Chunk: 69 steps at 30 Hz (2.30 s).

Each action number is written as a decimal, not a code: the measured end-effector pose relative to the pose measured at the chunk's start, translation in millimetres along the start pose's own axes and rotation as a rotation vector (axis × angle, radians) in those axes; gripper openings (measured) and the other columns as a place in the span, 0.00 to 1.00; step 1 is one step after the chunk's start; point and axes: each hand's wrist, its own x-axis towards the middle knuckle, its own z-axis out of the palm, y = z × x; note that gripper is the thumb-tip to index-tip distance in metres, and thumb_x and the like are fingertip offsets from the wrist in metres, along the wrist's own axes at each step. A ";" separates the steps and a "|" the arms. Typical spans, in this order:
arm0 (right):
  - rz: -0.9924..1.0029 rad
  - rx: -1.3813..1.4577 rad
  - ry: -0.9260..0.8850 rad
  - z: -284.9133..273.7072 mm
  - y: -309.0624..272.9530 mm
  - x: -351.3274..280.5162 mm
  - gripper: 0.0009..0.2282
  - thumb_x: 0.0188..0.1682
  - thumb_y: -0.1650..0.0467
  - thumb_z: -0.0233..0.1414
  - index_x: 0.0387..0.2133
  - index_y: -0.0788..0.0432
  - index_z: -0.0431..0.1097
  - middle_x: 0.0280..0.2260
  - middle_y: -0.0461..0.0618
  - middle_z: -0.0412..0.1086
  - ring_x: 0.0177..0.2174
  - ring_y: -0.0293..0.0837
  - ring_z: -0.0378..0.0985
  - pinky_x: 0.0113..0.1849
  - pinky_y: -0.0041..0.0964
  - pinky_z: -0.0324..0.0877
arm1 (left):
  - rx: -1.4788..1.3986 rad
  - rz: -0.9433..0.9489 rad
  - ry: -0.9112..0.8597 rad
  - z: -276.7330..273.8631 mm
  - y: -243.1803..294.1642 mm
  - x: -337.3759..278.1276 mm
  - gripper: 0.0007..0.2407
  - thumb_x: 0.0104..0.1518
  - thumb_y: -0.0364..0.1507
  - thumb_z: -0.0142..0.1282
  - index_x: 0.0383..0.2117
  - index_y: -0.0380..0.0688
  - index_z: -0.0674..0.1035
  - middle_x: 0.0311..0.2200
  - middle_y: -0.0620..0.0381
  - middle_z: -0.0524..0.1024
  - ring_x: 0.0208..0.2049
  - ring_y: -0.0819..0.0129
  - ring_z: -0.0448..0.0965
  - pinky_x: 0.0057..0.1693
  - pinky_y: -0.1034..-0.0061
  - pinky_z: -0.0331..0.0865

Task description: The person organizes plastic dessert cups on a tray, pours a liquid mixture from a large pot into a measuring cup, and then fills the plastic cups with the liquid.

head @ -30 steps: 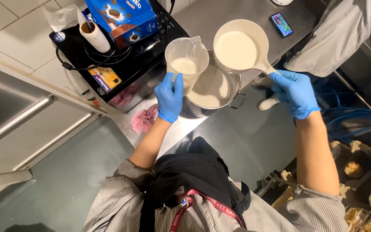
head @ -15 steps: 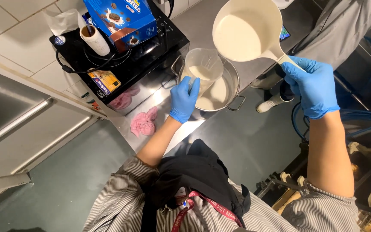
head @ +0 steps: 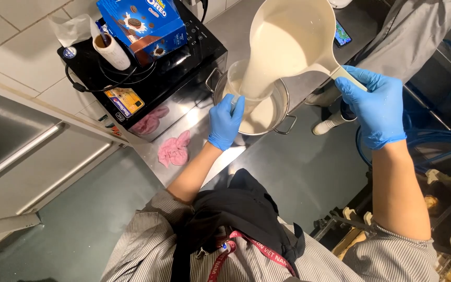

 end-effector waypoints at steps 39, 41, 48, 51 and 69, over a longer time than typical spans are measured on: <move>-0.109 -0.095 -0.012 8.2 -1.1 -2.8 0.14 0.55 0.73 0.58 0.54 0.60 0.78 0.33 0.44 0.75 0.27 0.28 0.68 0.30 0.24 0.65 | 0.016 0.038 0.111 -3.1 3.5 -10.0 0.11 0.64 0.29 0.57 0.25 0.37 0.72 0.12 0.50 0.60 0.14 0.64 0.56 0.25 0.67 0.55; -0.065 -0.007 -0.045 11.3 -9.8 -4.6 0.13 0.53 0.73 0.57 0.51 0.59 0.77 0.34 0.44 0.78 0.29 0.29 0.76 0.31 0.24 0.72 | -0.010 0.046 0.120 -3.7 4.3 -9.4 0.12 0.65 0.29 0.57 0.24 0.38 0.72 0.12 0.51 0.60 0.14 0.67 0.57 0.25 0.69 0.55; -0.104 -0.079 -0.043 7.6 3.1 1.1 0.15 0.52 0.74 0.58 0.52 0.58 0.77 0.34 0.45 0.77 0.27 0.30 0.73 0.30 0.25 0.70 | 0.001 0.025 0.110 -5.4 7.0 -10.1 0.11 0.64 0.29 0.57 0.24 0.38 0.73 0.11 0.52 0.61 0.13 0.69 0.58 0.25 0.69 0.55; -0.180 -0.111 -0.043 7.3 6.1 2.6 0.14 0.53 0.74 0.58 0.53 0.59 0.76 0.37 0.45 0.78 0.29 0.29 0.75 0.32 0.24 0.71 | 0.026 0.032 0.131 -4.6 5.7 -10.2 0.11 0.63 0.29 0.58 0.25 0.37 0.73 0.11 0.51 0.60 0.13 0.67 0.56 0.24 0.68 0.54; 0.099 0.123 -0.123 4.5 31.9 28.1 0.15 0.56 0.67 0.57 0.51 0.65 0.75 0.27 0.39 0.67 0.23 0.29 0.61 0.25 0.24 0.60 | -0.057 0.043 0.188 -17.8 3.1 -16.4 0.14 0.64 0.29 0.56 0.21 0.36 0.69 0.13 0.53 0.60 0.16 0.72 0.57 0.27 0.71 0.53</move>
